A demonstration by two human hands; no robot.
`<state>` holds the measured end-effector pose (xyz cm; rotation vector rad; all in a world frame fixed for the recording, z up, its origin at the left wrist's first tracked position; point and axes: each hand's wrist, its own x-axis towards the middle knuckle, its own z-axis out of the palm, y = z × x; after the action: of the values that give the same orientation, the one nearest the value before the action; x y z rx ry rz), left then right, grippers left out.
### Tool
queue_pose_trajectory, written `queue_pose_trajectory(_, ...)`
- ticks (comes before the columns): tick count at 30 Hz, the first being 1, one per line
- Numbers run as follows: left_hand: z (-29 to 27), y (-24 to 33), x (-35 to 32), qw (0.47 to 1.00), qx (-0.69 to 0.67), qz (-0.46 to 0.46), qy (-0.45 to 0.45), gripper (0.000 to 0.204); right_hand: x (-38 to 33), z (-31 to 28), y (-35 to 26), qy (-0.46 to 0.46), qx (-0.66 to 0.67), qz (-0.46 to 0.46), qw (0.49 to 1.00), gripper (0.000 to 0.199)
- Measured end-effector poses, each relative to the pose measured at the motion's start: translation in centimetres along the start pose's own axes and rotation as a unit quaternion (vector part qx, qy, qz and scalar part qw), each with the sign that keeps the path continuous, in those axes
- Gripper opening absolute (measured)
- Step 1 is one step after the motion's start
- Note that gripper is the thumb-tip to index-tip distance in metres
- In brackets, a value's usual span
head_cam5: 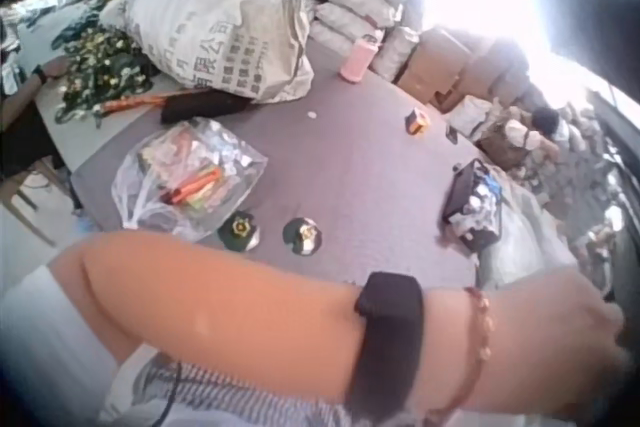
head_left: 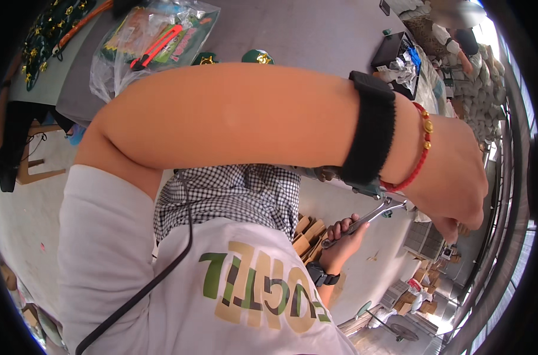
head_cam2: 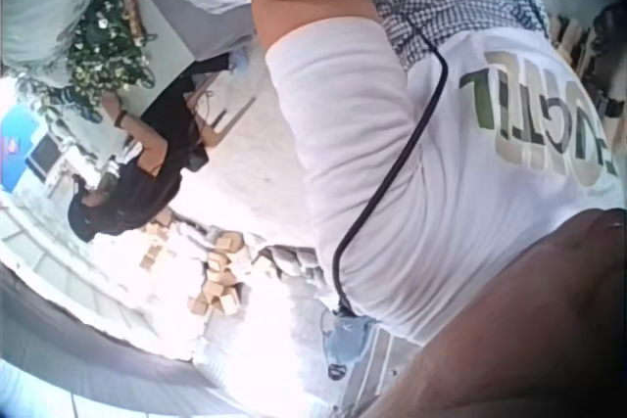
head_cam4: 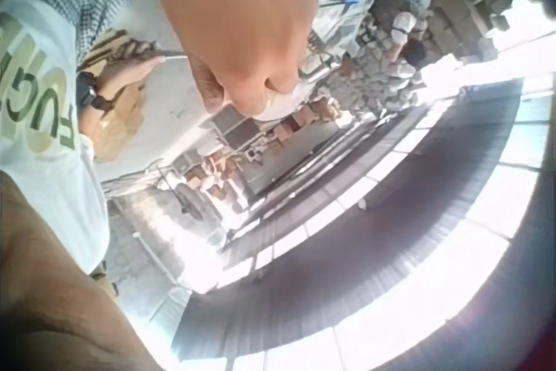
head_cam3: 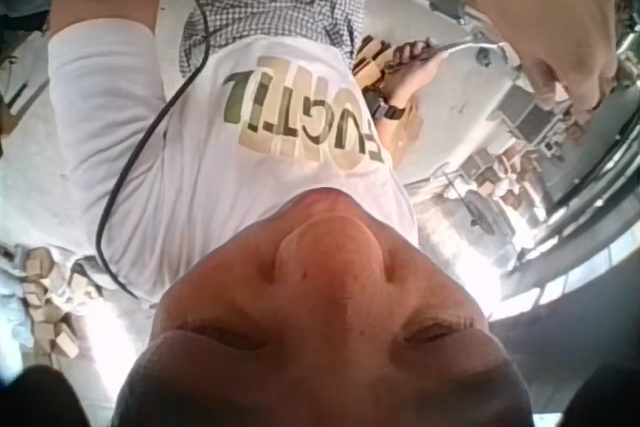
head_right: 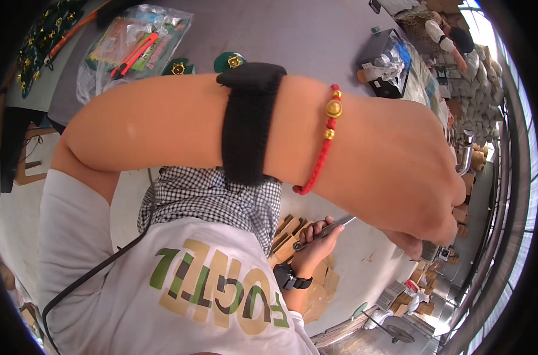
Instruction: Using a manual press and an adjustable wrench to assemble gold inserts into green plastic bases in a workshop setting.
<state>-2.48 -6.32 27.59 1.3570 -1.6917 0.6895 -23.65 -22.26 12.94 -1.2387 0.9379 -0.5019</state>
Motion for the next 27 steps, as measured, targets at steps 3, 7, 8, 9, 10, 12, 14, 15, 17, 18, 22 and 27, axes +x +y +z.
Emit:
queue_pose_trajectory(3,0.2,-0.2,-0.6,0.999,-0.024,-0.032,0.011,0.024,0.6,0.0,0.5,-0.006,0.006,0.021,1.0,0.04)
queue_pose_trajectory(7,-0.5,-1.2,-3.3,0.986,-0.044,-0.085,0.137,0.021,1.0,-0.3,1.0,-0.004,-0.014,0.027,1.0,0.041)
queue_pose_trajectory(8,-0.3,-2.1,-4.4,0.971,-0.044,-0.066,0.226,0.021,1.1,-0.5,1.1,-0.006,-0.022,0.016,1.0,0.041)
queue_pose_trajectory(9,0.2,-3.0,-5.6,0.948,-0.043,-0.045,0.313,0.02,1.2,-0.7,1.3,-0.007,-0.028,0.005,1.0,0.041)
queue_pose_trajectory(10,-0.9,-2.8,-7.4,0.939,-0.072,-0.108,0.318,0.021,1.3,-0.4,1.2,-0.016,-0.029,0.012,0.999,0.041)
queue_pose_trajectory(12,-2.3,-3.1,-12.3,0.919,-0.075,-0.184,0.34,0.014,1.5,-0.3,1.1,-0.011,-0.036,0.007,0.999,0.04)
queue_pose_trajectory(14,-2.6,-2.6,-17.1,0.891,-0.031,-0.304,0.337,0.014,2.0,-0.2,1.2,-0.016,-0.035,0.01,0.999,0.04)
queue_pose_trajectory(15,-2.7,-1.9,-19.3,0.859,-0.023,-0.402,0.317,0.022,2.2,-0.3,1.2,-0.021,-0.032,0.012,0.999,0.04)
queue_pose_trajectory(17,-2.1,-1.0,-24.3,0.82,-0.055,-0.532,0.205,0.025,2.6,-0.2,1.3,-0.035,-0.037,0.017,0.999,0.04)
queue_pose_trajectory(18,-1.1,-0.5,-26.6,0.834,-0.003,-0.533,0.139,0.028,2.9,0.0,1.2,-0.047,-0.04,0.02,0.998,0.041)
queue_pose_trajectory(22,3.3,0.5,-28.9,0.817,0.055,-0.568,0.083,0.031,2.7,0.8,0.8,-0.04,-0.061,0.014,0.997,0.04)
queue_pose_trajectory(27,2.9,0.5,-28.7,0.813,0.046,-0.577,0.066,0.028,2.3,1.6,0.2,-0.065,-0.077,0.003,0.995,0.041)
